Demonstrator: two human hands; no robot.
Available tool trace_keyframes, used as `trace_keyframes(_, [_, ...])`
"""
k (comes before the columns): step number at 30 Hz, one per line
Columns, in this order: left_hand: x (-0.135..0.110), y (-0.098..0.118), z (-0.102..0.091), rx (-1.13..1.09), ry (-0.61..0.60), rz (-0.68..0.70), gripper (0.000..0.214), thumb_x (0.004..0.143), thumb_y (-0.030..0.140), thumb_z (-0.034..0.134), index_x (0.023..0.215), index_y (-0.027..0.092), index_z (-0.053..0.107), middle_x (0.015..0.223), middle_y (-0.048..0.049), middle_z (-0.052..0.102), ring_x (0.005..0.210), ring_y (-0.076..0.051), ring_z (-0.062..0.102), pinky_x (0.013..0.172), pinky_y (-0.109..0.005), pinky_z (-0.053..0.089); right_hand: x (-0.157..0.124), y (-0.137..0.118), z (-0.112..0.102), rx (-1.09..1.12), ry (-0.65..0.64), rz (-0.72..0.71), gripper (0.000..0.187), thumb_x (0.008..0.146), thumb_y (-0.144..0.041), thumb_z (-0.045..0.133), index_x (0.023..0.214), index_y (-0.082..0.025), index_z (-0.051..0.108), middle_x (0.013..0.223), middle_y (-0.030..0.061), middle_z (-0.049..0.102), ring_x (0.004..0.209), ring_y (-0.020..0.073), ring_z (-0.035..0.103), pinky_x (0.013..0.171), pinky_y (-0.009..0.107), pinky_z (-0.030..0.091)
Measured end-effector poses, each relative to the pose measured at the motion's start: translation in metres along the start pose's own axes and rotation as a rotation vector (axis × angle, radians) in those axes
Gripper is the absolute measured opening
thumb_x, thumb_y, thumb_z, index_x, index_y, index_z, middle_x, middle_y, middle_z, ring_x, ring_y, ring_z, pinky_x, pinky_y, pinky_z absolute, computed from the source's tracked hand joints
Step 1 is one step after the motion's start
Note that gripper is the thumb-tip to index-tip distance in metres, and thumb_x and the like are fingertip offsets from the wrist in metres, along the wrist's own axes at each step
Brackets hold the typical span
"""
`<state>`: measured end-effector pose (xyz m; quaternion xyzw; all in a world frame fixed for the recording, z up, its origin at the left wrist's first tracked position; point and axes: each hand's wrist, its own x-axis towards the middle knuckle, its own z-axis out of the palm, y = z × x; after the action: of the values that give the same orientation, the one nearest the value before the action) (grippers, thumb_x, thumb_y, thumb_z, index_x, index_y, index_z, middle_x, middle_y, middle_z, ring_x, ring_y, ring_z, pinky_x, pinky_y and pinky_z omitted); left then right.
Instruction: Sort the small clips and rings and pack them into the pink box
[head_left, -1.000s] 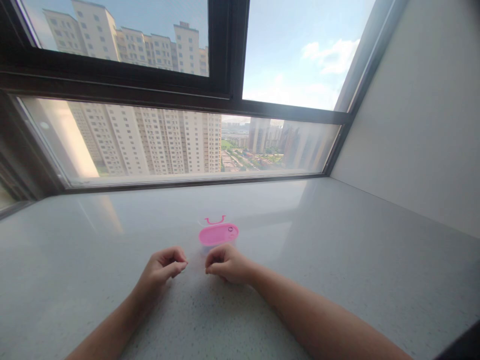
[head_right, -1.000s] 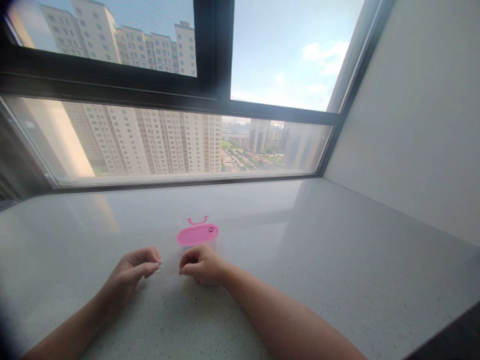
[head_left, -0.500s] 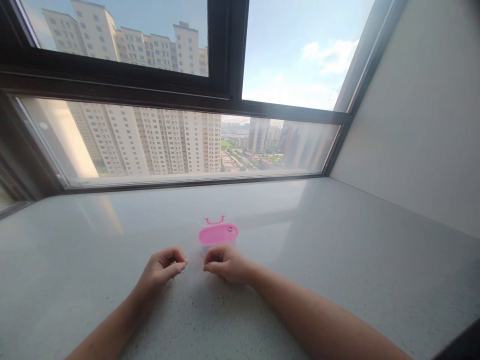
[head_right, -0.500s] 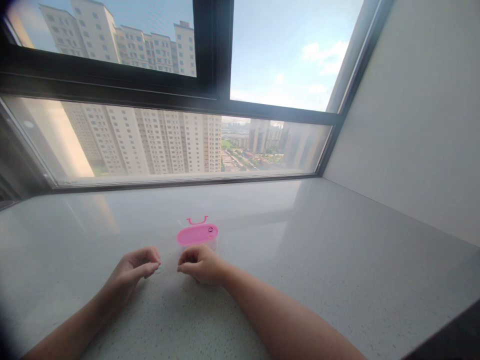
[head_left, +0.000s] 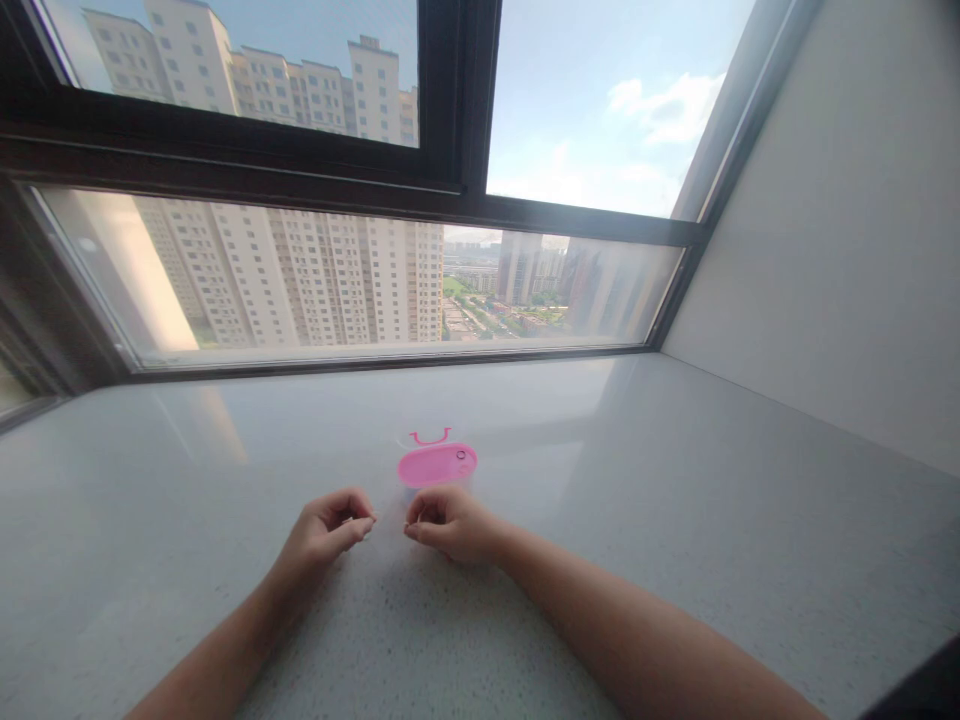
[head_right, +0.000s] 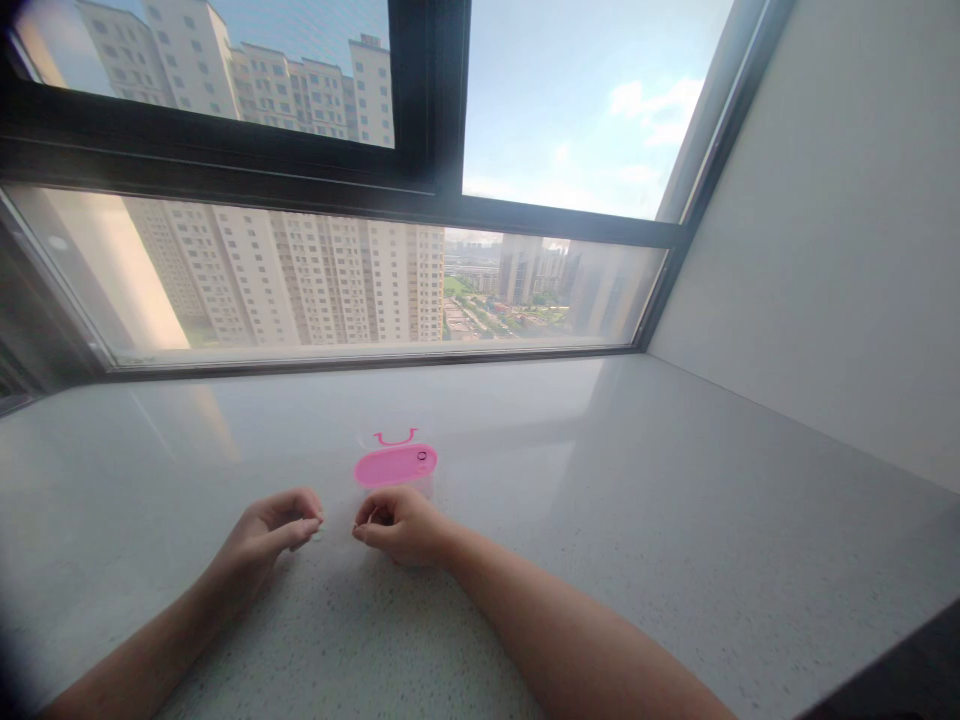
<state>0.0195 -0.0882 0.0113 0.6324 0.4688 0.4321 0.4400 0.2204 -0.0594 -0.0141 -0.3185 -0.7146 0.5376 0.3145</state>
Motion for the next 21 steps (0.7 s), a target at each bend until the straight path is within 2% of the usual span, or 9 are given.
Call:
trace_keyframes(10, [-0.0001, 0.0015, -0.0004, 0.017, -0.009, -0.003, 0.016, 0.067, 0.030, 0.057, 0.063, 0.016, 0.053, 0.057, 0.0048, 0.043, 0.055, -0.010, 0.035, 0.053, -0.023, 0.027, -0.0001, -0.0015, -0.0007, 0.023, -0.011, -0.011, 0.007, 0.070, -0.015, 0.063, 0.070, -0.012, 0.056, 0.052, -0.0065, 0.044, 0.044, 0.0029, 0.037, 0.040, 0.015, 0.027])
trace_keyframes(15, [-0.0022, 0.0061, 0.0020, 0.031, 0.016, -0.001, 0.014, 0.067, 0.029, 0.056, 0.062, 0.016, 0.053, 0.057, 0.0045, 0.044, 0.056, -0.011, 0.037, 0.053, -0.023, 0.028, -0.0001, -0.0015, -0.0016, 0.111, -0.048, 0.055, 0.009, 0.070, -0.018, 0.062, 0.070, -0.013, 0.054, 0.054, -0.0067, 0.045, 0.037, 0.0027, 0.037, 0.034, 0.015, 0.027])
trace_keyframes(21, [-0.0031, 0.0062, 0.0026, 0.037, 0.010, -0.015, 0.014, 0.066, 0.029, 0.056, 0.061, 0.016, 0.052, 0.055, 0.0055, 0.042, 0.054, -0.010, 0.035, 0.052, -0.022, 0.026, -0.0002, -0.0017, -0.0016, 0.206, -0.073, 0.056, 0.010, 0.071, -0.020, 0.061, 0.069, -0.014, 0.053, 0.047, -0.0085, 0.040, 0.033, 0.0041, 0.034, 0.030, 0.016, 0.028])
